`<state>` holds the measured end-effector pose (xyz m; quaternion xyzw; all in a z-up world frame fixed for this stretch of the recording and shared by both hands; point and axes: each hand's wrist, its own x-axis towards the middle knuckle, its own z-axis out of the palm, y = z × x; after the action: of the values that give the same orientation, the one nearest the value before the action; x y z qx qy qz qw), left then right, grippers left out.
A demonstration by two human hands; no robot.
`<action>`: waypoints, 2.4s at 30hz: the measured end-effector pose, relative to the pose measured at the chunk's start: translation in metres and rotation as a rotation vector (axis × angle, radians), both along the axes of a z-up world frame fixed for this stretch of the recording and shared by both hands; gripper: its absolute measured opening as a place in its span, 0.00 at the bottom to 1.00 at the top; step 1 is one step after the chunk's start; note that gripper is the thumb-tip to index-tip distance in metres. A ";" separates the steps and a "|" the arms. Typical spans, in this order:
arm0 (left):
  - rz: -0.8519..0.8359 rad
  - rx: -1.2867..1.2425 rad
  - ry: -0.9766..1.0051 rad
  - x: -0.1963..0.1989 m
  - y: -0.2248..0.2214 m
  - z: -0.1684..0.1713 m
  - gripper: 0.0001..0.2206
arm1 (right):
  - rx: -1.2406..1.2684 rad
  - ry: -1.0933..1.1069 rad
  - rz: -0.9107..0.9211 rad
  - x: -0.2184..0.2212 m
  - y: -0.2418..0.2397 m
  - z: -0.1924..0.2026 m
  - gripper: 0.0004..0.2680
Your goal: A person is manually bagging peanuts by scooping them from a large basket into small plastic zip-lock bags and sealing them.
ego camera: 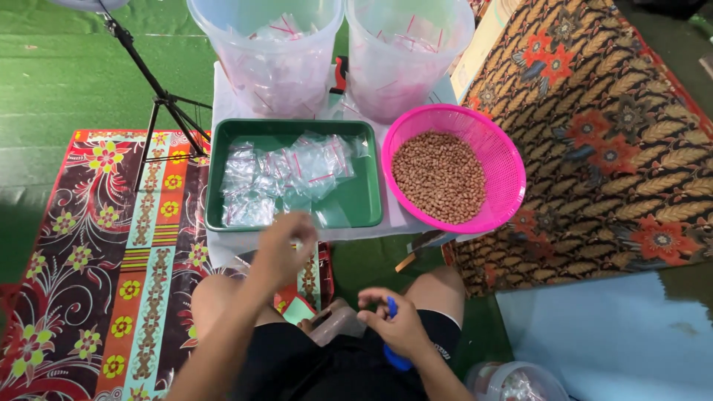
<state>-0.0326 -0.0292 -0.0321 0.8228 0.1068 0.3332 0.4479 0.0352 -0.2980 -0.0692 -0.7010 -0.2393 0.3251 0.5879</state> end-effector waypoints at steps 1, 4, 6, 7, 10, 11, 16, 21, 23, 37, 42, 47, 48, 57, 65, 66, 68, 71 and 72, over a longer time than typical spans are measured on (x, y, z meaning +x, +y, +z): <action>-0.001 -0.001 0.000 -0.009 -0.014 -0.001 0.09 | -0.001 0.000 -0.001 0.000 0.002 -0.003 0.13; -0.271 -0.047 0.057 -0.036 -0.049 0.000 0.10 | 0.139 0.185 0.002 0.000 0.011 -0.014 0.34; -0.400 -0.208 0.248 -0.053 -0.066 0.004 0.08 | 0.154 0.239 0.053 0.000 0.017 -0.023 0.39; -0.396 -0.213 0.246 -0.058 -0.068 -0.001 0.08 | 0.148 0.239 0.057 -0.001 0.018 -0.019 0.39; -0.311 -0.359 0.295 -0.068 -0.070 -0.014 0.14 | -0.043 0.136 0.070 -0.003 0.024 -0.010 0.07; -0.221 -0.444 0.379 -0.069 -0.068 -0.018 0.20 | -0.037 0.098 0.066 -0.002 0.025 -0.010 0.06; -0.050 -0.755 0.492 -0.071 -0.066 -0.048 0.18 | -0.079 0.012 0.064 0.002 0.035 0.004 0.07; -0.062 -1.243 0.360 -0.066 -0.072 -0.060 0.11 | -0.002 0.136 -0.045 0.004 0.035 0.004 0.06; -0.061 -1.241 0.370 -0.060 -0.077 -0.058 0.11 | -0.006 0.107 -0.097 0.006 0.031 -0.005 0.06; -0.009 -0.762 0.560 -0.050 -0.101 -0.063 0.08 | -0.132 0.001 -0.006 -0.009 0.029 -0.005 0.06; -0.067 -0.756 0.460 -0.056 -0.101 -0.061 0.05 | -0.232 0.070 -0.007 -0.006 0.031 -0.006 0.04; -0.077 -0.984 0.440 -0.054 -0.101 -0.072 0.08 | -0.256 0.022 -0.017 0.001 0.027 -0.013 0.03; -0.069 -1.081 0.458 -0.053 -0.101 -0.070 0.08 | -0.255 0.015 -0.035 0.001 0.027 -0.012 0.02; -0.065 0.346 0.493 -0.062 -0.116 -0.079 0.09 | -0.483 -0.473 0.140 0.005 0.027 -0.004 0.04; -0.598 0.443 0.316 -0.066 -0.078 -0.048 0.06 | -0.418 -0.295 0.459 0.022 0.014 0.024 0.04; -0.619 0.482 0.269 -0.064 -0.076 -0.046 0.04 | -0.414 -0.267 0.497 0.024 0.013 0.025 0.04; -0.625 0.414 0.266 -0.062 -0.076 -0.025 0.04 | -0.373 -0.185 0.409 0.027 0.011 0.018 0.04; -0.570 0.339 0.256 -0.061 -0.069 -0.035 0.06 | -0.156 0.107 0.177 0.042 -0.003 0.008 0.05; -0.511 0.335 0.246 -0.061 -0.066 -0.045 0.08 | 0.019 0.310 0.028 0.048 -0.010 0.004 0.08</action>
<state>-0.0934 -0.0957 -0.0774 0.9193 -0.1059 0.1211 0.3592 0.0827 -0.3081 -0.0652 -0.6334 -0.1584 0.4352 0.6199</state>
